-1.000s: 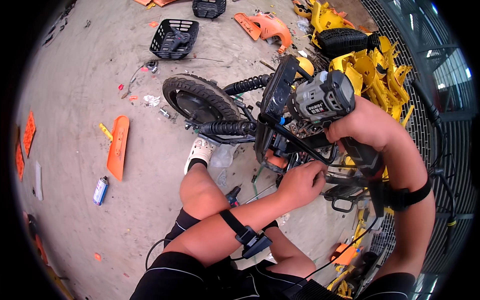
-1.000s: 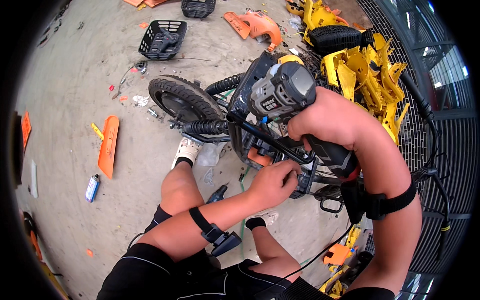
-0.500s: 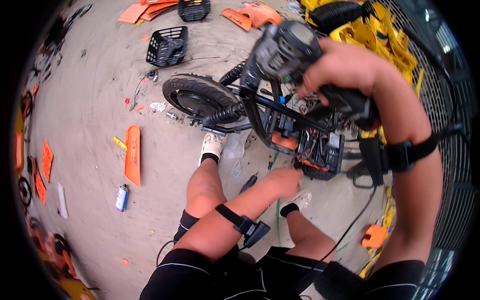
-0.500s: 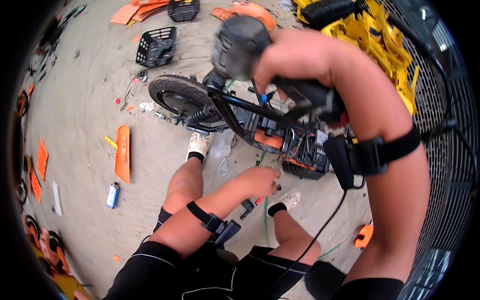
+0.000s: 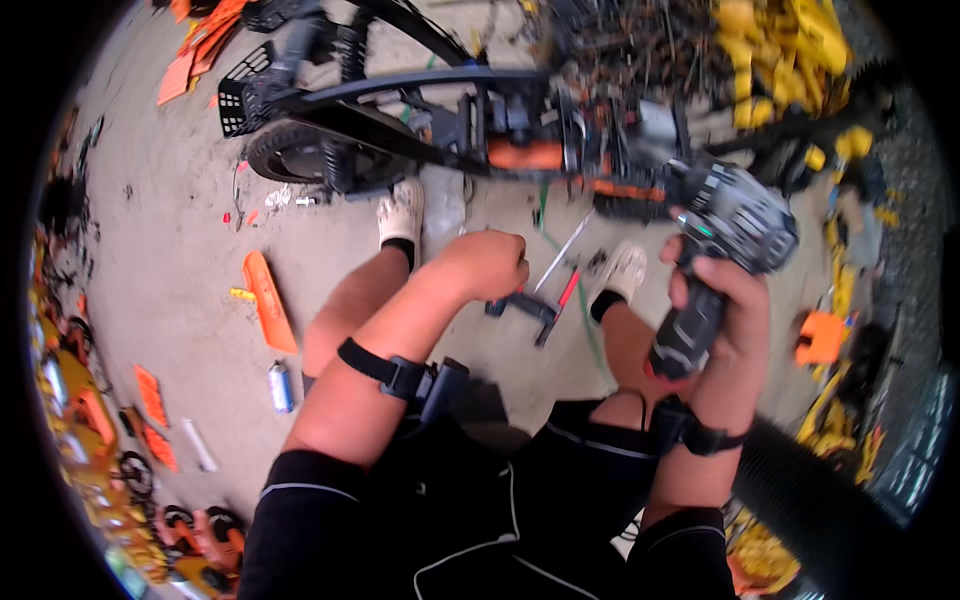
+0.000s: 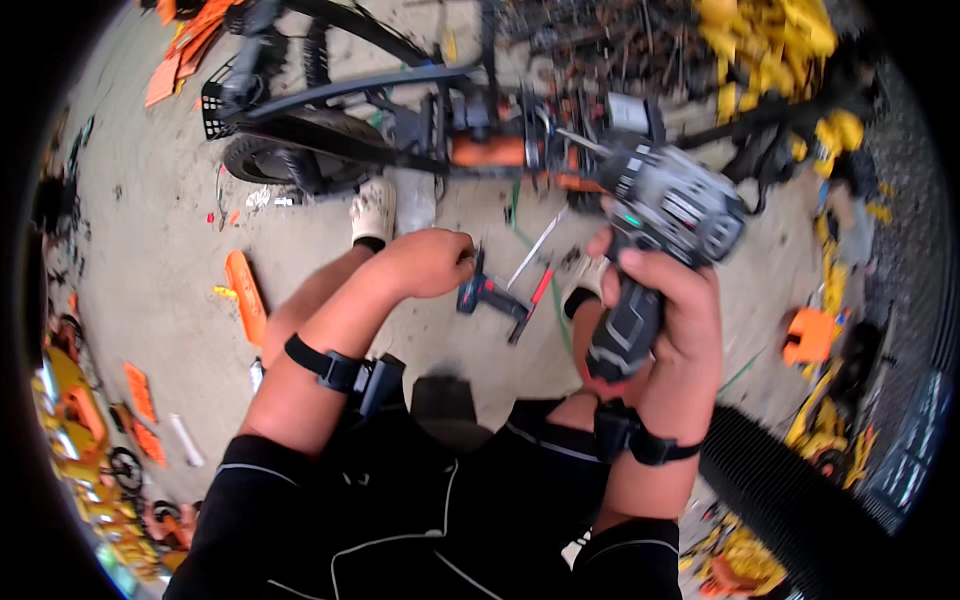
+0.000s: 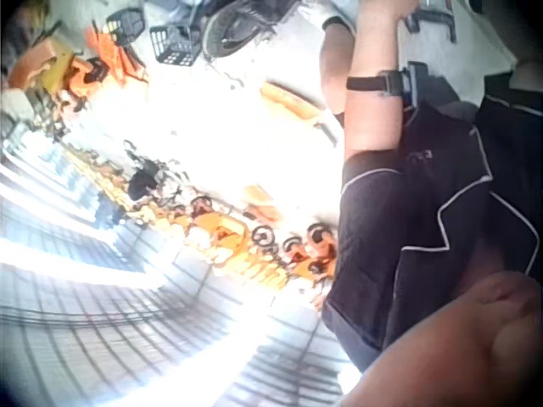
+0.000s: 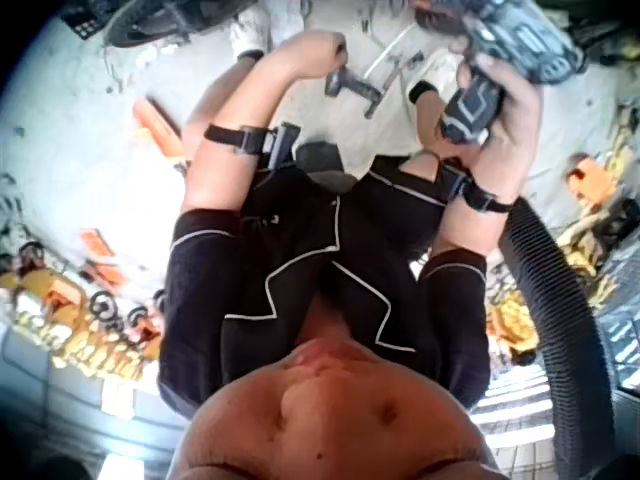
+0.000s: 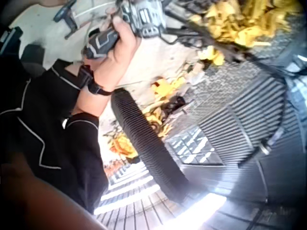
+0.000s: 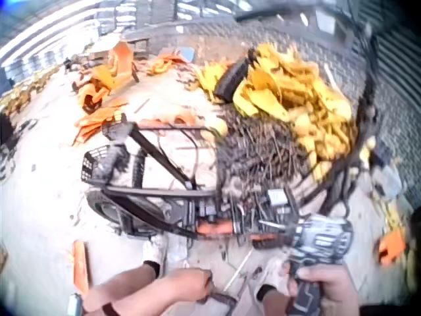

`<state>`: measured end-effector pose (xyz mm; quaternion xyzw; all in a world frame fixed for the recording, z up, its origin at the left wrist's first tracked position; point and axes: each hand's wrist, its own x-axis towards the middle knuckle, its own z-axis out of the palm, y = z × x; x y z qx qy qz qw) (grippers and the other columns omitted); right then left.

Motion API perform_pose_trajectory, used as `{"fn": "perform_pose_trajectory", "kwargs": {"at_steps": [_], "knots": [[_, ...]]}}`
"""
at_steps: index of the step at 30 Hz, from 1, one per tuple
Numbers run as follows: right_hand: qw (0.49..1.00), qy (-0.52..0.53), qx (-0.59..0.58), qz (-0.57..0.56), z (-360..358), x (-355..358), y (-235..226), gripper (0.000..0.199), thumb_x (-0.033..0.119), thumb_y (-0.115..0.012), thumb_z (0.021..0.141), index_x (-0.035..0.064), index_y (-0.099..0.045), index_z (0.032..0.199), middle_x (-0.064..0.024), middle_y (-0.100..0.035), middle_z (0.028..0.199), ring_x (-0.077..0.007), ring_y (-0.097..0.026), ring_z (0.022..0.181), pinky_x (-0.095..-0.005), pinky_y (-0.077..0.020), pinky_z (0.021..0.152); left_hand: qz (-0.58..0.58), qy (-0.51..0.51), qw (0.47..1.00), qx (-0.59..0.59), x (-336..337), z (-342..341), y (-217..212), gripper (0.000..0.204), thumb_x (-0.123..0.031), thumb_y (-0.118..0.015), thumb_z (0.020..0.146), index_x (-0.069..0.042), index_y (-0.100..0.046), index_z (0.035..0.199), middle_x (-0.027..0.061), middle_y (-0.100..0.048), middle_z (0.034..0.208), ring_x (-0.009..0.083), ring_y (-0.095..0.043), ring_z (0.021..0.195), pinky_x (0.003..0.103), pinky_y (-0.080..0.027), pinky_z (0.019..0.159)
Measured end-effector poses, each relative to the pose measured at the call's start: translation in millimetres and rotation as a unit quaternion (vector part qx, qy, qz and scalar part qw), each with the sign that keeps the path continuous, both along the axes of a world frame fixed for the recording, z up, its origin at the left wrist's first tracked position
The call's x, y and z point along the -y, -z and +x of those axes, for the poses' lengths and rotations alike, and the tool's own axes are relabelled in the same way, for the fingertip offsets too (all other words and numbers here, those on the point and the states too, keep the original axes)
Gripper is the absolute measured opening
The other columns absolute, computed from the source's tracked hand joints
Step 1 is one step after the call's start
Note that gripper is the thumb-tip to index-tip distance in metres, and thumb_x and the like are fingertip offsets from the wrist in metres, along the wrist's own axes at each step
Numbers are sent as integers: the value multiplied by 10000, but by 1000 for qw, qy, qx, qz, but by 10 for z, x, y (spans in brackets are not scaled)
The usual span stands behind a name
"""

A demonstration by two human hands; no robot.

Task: The person uses a power driver and a manual tool to remove bolts and components from a motorcycle frame, handling small metal parts and wires.

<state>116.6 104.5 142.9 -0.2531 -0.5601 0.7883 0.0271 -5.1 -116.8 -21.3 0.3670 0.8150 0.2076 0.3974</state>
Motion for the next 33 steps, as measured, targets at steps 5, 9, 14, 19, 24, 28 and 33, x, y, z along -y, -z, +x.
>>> {"fn": "perform_pose_trajectory", "kwargs": {"at_steps": [5, 9, 14, 19, 24, 28, 33], "knots": [[977, 37, 189, -89, 342, -445, 892, 258, 104, -647, 816, -38, -646, 1032, -136, -714, 878, -180, -634, 631, -318, -517, 571, -105, 173, 971, 129, 38, 1124, 1105, 404, -379, -533, 926, -28, -708, 1021, 253, -687, 1031, 409, -651, 1002, 491, -501, 891], [987, 64, 104, -103, 108, -757, 859, 207, 141, -661, 815, 4, -663, 971, -91, -702, 837, -165, -625, 625, -319, -514, 569, -160, 378, 845, 343, 808, 2155, 2378, 662, -527, -340, 1050, 41, -634, 1219, 290, -644, 1210, 380, -624, 1107, 477, -458, 989], [982, 110, 97, -118, 7, -1131, 839, 239, 151, -649, 847, 2, -639, 1034, -107, -723, 900, -158, -634, 636, -316, -517, 547, -385, 129, 782, 472, 405, 2130, 1950, 696, -570, -269, 1055, -28, -579, 1363, 261, -607, 1326, 368, -580, 1224, 460, -411, 1069], [983, 80, 137, -89, -454, -1247, 927, 212, 136, -643, 826, 12, -674, 994, -82, -710, 854, -162, -626, 621, -317, -511, 564, -382, 101, 789, 471, 506, 2338, 2323, 707, -600, -319, 1034, -21, -607, 1319, 266, -616, 1309, 363, -588, 1228, 453, -423, 1065], [981, 19, 192, 14, -865, -1385, 1153, 218, 162, -722, 733, 7, -699, 883, -97, -680, 763, -168, -598, 535, -320, -492, 513, -335, 130, 843, 399, 746, 2586, 2808, 721, -631, -369, 1012, -14, -636, 1274, 271, -626, 1292, 358, -597, 1233, 445, -435, 1061], [974, 62, 214, 41, -932, -1642, 1317, 227, 182, -699, 780, -13, -694, 896, -102, -683, 789, -168, -606, 570, -322, -511, 531, -323, 132, 869, 351, -278, 1316, 1520, 702, -572, -290, 1021, -19, -653, 1253, 280, -551, 1382, 420, -523, 1303, 473, -397, 1107], [977, 138, 162, 2, -962, -1813, 1304, 205, 144, -665, 843, -18, -660, 969, -123, -711, 860, -188, -628, 610, -320, -537, 563, -294, 211, 875, 322, -315, 1168, 1499, 779, -618, -260, 1015, 4, -559, 1376, 258, -510, 1447, 411, -462, 1369, 456, -331, 1154]]}}
